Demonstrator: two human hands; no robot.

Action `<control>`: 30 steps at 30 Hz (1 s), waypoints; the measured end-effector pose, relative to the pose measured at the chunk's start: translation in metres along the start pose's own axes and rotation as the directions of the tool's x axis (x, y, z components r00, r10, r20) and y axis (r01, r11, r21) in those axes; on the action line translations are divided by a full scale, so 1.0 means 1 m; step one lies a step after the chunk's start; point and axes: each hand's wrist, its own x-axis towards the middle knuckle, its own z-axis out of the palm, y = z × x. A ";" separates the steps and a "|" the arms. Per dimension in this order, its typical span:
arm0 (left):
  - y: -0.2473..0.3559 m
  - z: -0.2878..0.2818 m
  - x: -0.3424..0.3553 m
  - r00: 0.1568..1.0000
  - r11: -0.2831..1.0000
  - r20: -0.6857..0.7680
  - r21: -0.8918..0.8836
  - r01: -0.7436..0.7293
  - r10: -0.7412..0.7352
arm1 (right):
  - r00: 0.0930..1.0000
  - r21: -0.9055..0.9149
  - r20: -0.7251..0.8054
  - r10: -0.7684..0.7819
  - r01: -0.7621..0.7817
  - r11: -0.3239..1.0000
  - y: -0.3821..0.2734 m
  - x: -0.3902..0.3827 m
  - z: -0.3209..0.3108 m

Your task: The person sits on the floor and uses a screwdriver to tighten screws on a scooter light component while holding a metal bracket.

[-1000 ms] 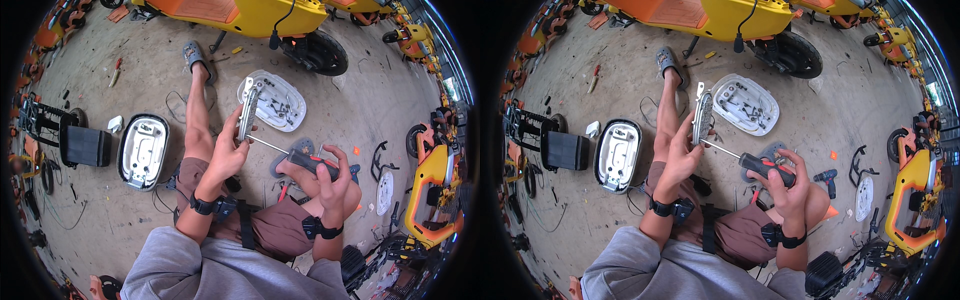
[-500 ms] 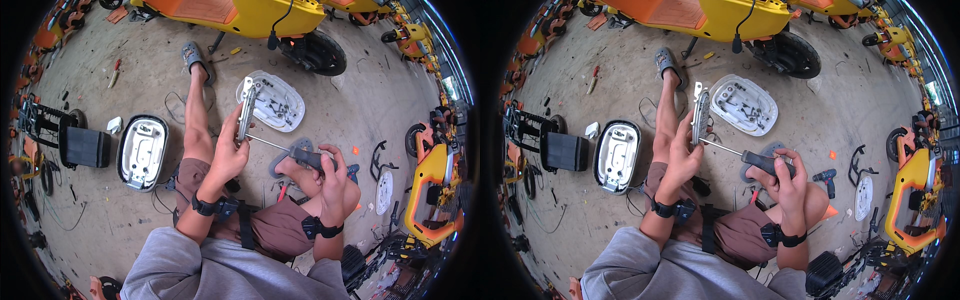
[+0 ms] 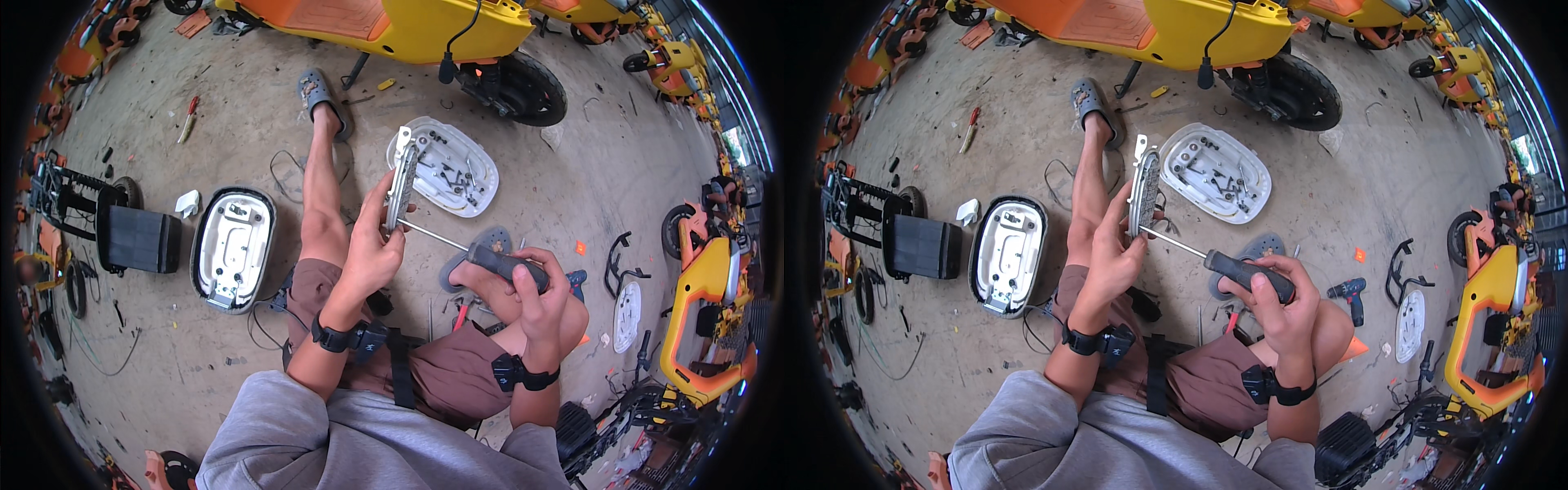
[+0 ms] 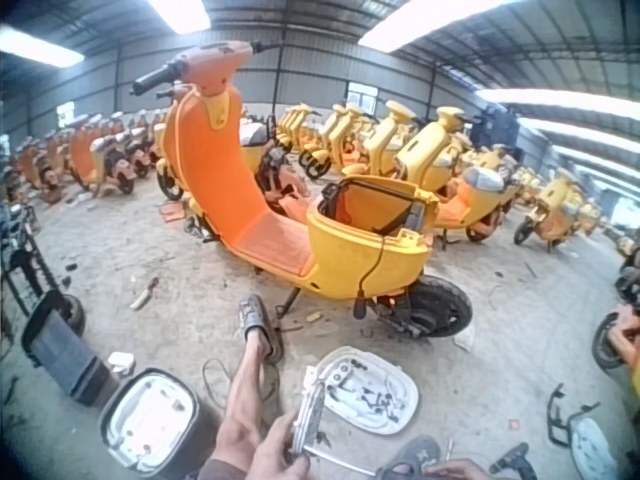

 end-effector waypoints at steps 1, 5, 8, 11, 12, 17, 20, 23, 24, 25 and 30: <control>0.000 0.000 0.000 1.000 1.000 -0.001 0.015 -0.009 0.009 | 1.000 0.027 0.011 0.025 -0.026 0.999 -0.001 0.000 -0.001; 0.007 0.000 -0.001 1.000 0.995 0.018 0.103 -0.020 0.018 | 0.996 -0.017 -0.031 0.088 -0.088 0.996 -0.001 0.002 -0.003; 0.019 0.001 -0.001 0.974 0.897 0.050 0.382 -0.223 0.222 | 0.971 0.038 -0.119 0.206 -0.202 0.979 -0.003 0.007 -0.006; 0.016 -0.001 0.001 0.948 0.856 0.052 0.417 -0.305 0.313 | 0.958 -0.013 -0.203 0.204 -0.211 0.977 -0.001 0.009 -0.006; 0.013 -0.002 0.002 0.950 0.876 0.035 0.377 -0.300 0.310 | 0.960 -0.066 -0.221 0.173 -0.192 0.979 0.000 0.010 -0.005; 0.018 0.001 0.002 0.998 0.905 0.059 -0.426 0.004 0.024 | 0.931 0.097 -0.363 0.046 -0.011 0.995 -0.001 0.004 -0.009; 0.028 -0.004 0.002 0.991 0.801 0.132 -0.595 0.063 0.021 | 0.858 0.307 -0.501 0.110 0.057 0.950 -0.004 0.007 -0.005; 0.035 -0.005 0.002 0.979 0.777 0.201 -0.621 0.105 0.028 | 0.856 0.307 -0.515 0.047 0.133 0.942 0.001 0.008 -0.010; 0.035 -0.005 0.002 0.977 0.774 0.210 -0.624 0.106 0.036 | 0.852 0.292 -0.521 0.051 0.121 0.949 0.001 0.009 -0.011; 0.034 -0.004 0.002 0.975 0.772 0.219 -0.627 0.106 0.044 | 0.848 0.276 -0.527 0.056 0.109 0.955 0.001 0.009 -0.012; 0.031 -0.002 0.001 0.970 0.760 0.235 -0.641 0.105 0.063 | 0.879 0.179 -0.478 0.002 0.095 0.979 0.005 0.007 -0.013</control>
